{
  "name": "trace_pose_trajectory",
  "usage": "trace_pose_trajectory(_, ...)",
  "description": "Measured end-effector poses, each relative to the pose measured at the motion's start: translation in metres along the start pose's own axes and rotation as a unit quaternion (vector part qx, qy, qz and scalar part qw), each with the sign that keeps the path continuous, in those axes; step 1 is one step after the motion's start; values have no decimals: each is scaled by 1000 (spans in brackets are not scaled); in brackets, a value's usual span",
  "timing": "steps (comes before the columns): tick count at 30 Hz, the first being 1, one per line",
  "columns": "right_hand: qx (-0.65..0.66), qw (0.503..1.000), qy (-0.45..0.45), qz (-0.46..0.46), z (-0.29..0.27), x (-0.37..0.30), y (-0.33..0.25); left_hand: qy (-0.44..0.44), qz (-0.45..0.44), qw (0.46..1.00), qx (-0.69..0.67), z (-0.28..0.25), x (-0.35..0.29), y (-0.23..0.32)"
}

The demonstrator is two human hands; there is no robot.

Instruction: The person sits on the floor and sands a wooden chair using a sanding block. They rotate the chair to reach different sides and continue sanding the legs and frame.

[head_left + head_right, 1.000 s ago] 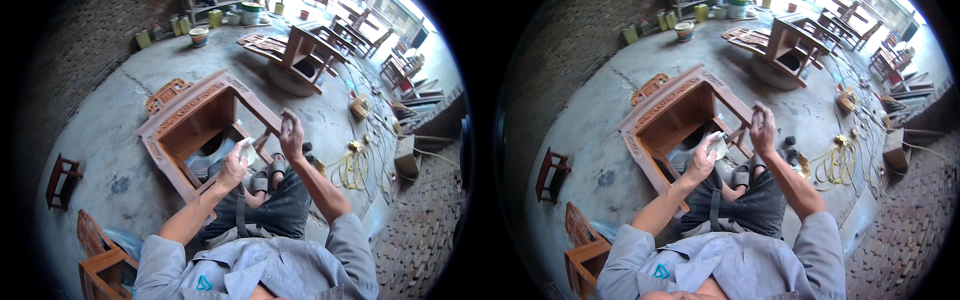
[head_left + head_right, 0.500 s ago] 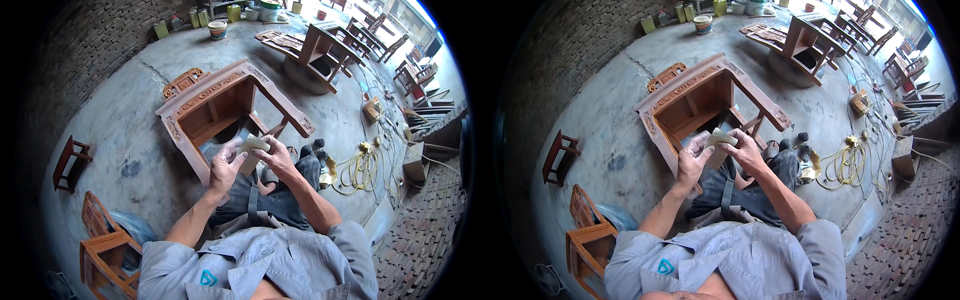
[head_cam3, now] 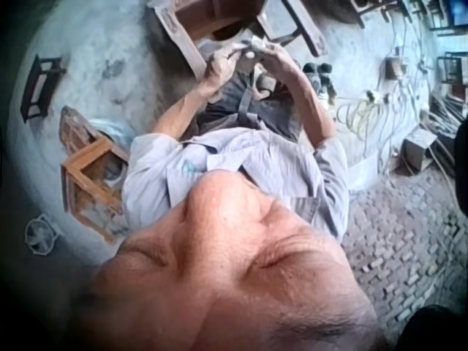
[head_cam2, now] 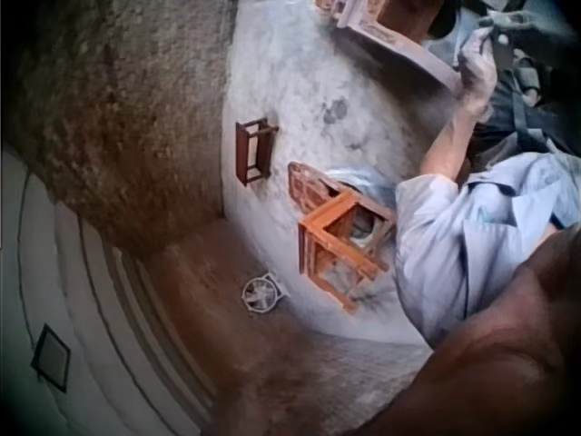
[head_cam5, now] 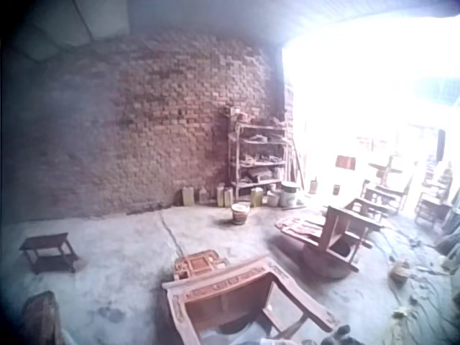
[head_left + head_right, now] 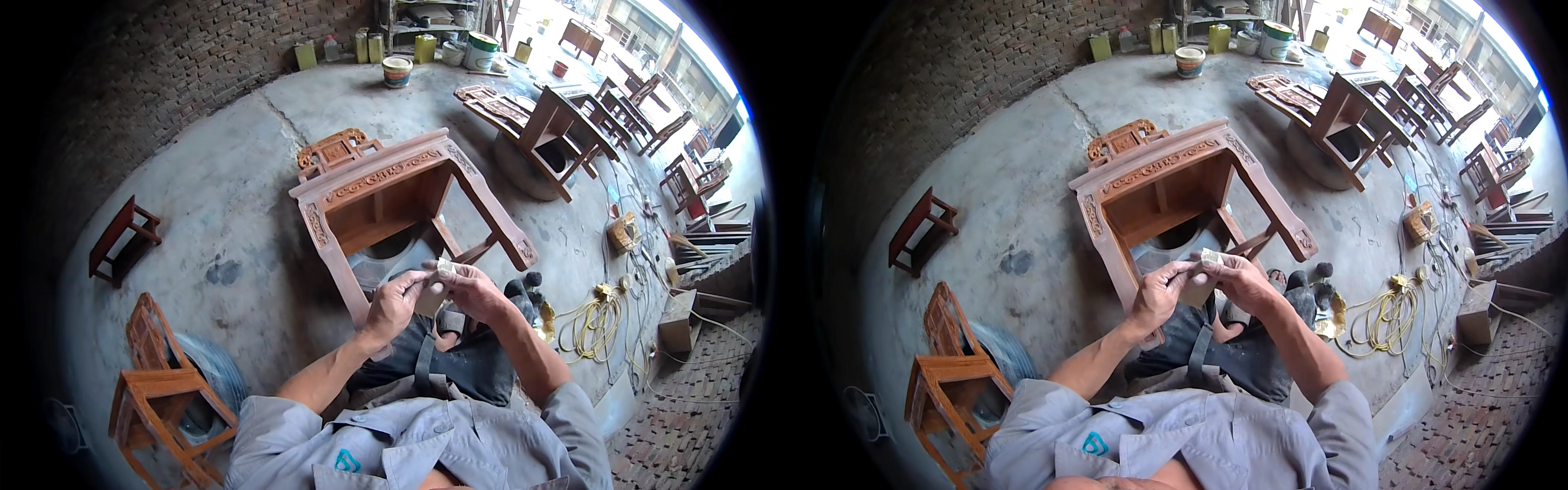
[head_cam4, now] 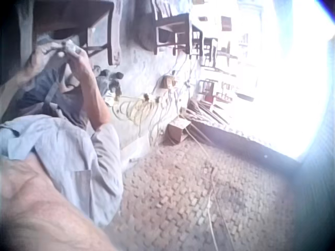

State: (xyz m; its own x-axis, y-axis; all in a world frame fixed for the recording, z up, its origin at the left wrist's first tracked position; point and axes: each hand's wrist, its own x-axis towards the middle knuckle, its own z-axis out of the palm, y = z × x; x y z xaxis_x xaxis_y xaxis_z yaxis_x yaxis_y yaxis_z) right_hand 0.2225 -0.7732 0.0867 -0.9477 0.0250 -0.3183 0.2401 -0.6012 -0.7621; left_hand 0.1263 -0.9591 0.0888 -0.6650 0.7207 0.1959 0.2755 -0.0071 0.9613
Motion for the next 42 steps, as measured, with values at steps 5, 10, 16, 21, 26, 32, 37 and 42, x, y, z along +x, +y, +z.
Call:
trace_pose_trajectory(5,-323,943,-28,-72,33,14,-27,-6,-237,936,-261,-30,18,0)
trace_pose_trajectory(10,-590,751,-30,-293,34,29,-12,-74,-340,909,-230,-67,70,-17)
trace_pose_trajectory(16,-532,753,224,-314,-29,50,-26,172,167,844,480,-154,174,-125)
trace_pose_trajectory(21,-663,542,312,-412,-81,57,-69,79,44,850,519,-168,181,-139)
trace_pose_trajectory(26,-670,543,367,-350,-114,115,-86,36,58,856,512,-168,178,-125)
trace_pose_trajectory(32,-684,565,361,-288,-131,138,-85,15,75,848,524,-169,175,-114)
trace_pose_trajectory(37,-676,567,358,-305,-131,136,-84,16,49,855,515,-167,177,-111)
trace_pose_trajectory(42,-693,527,352,-344,-133,134,-88,19,38,860,509,-165,177,-108)
